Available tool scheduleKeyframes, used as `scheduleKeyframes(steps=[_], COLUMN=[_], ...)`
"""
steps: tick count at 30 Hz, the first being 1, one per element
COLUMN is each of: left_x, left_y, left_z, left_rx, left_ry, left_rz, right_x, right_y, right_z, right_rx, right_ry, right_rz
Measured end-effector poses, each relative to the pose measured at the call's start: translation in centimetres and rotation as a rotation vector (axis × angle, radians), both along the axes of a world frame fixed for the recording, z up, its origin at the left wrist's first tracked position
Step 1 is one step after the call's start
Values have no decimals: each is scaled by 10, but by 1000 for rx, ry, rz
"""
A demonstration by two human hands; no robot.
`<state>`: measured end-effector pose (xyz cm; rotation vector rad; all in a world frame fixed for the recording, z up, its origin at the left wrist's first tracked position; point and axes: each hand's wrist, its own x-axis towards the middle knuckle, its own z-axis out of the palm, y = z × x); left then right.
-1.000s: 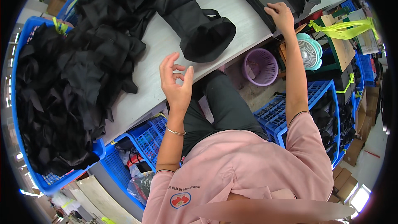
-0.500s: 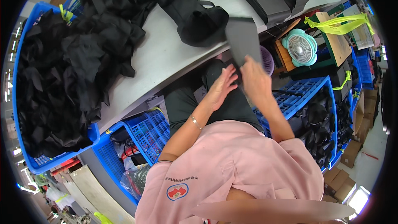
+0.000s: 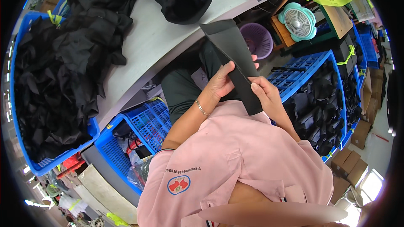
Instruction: Inspecting and organizing black fabric components at a manufacturing workstation.
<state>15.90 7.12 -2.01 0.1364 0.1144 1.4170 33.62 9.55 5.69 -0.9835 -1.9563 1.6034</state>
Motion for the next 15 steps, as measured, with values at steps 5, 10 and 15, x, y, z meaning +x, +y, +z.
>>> scheduleKeyframes(steps=[5, 10, 15], left_x=[-12, -22, -42], left_y=[-6, -6, 5], left_z=[17, 36, 46], left_rx=[-272, -287, -241], left_ry=[283, 566, 1002], left_rz=[145, 228, 681], right_x=[-9, -32, -47], right_y=[-3, 0, 32], right_z=[-8, -18, -22], right_rx=[284, 239, 95], right_ry=[-106, -25, 74], right_rz=[-123, -99, -71])
